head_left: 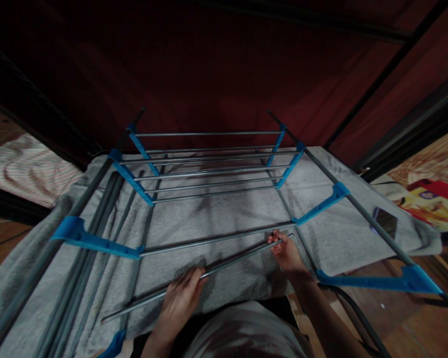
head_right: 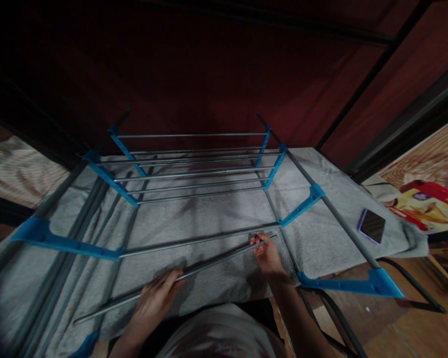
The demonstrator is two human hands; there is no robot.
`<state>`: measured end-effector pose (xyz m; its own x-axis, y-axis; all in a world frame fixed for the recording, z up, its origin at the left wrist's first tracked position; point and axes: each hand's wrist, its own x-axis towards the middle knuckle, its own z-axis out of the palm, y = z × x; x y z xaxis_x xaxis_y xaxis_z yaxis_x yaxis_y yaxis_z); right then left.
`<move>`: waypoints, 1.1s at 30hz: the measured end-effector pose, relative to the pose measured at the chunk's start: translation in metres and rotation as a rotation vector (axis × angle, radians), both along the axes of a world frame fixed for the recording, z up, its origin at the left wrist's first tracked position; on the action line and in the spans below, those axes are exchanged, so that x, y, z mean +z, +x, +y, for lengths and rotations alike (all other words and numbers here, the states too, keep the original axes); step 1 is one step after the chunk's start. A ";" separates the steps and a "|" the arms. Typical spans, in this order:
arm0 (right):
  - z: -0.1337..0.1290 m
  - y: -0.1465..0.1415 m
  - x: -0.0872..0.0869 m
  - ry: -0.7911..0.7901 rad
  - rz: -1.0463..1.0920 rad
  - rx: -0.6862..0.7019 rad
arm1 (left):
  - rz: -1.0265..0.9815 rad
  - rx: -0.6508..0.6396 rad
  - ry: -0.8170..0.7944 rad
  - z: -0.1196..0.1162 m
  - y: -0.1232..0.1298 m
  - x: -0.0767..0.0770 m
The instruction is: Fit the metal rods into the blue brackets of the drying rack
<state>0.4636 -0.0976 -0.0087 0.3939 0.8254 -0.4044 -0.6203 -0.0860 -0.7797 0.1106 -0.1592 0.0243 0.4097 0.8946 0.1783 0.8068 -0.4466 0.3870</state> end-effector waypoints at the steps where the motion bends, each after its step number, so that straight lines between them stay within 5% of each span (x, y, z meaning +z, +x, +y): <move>1: -0.001 0.000 0.001 -0.007 0.012 0.014 | -0.006 0.006 -0.007 -0.001 0.000 0.000; 25: -0.001 -0.013 0.027 -0.146 0.345 0.005 | -0.011 -0.004 0.022 -0.002 -0.001 -0.001; 33: -0.004 -0.012 0.020 -0.161 0.318 0.074 | -0.016 -0.006 0.046 -0.005 -0.004 -0.017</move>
<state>0.4514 -0.1012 0.0110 0.1689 0.7627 -0.6244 -0.8168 -0.2462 -0.5217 0.1065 -0.1645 0.0071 0.4123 0.8826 0.2258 0.7978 -0.4694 0.3782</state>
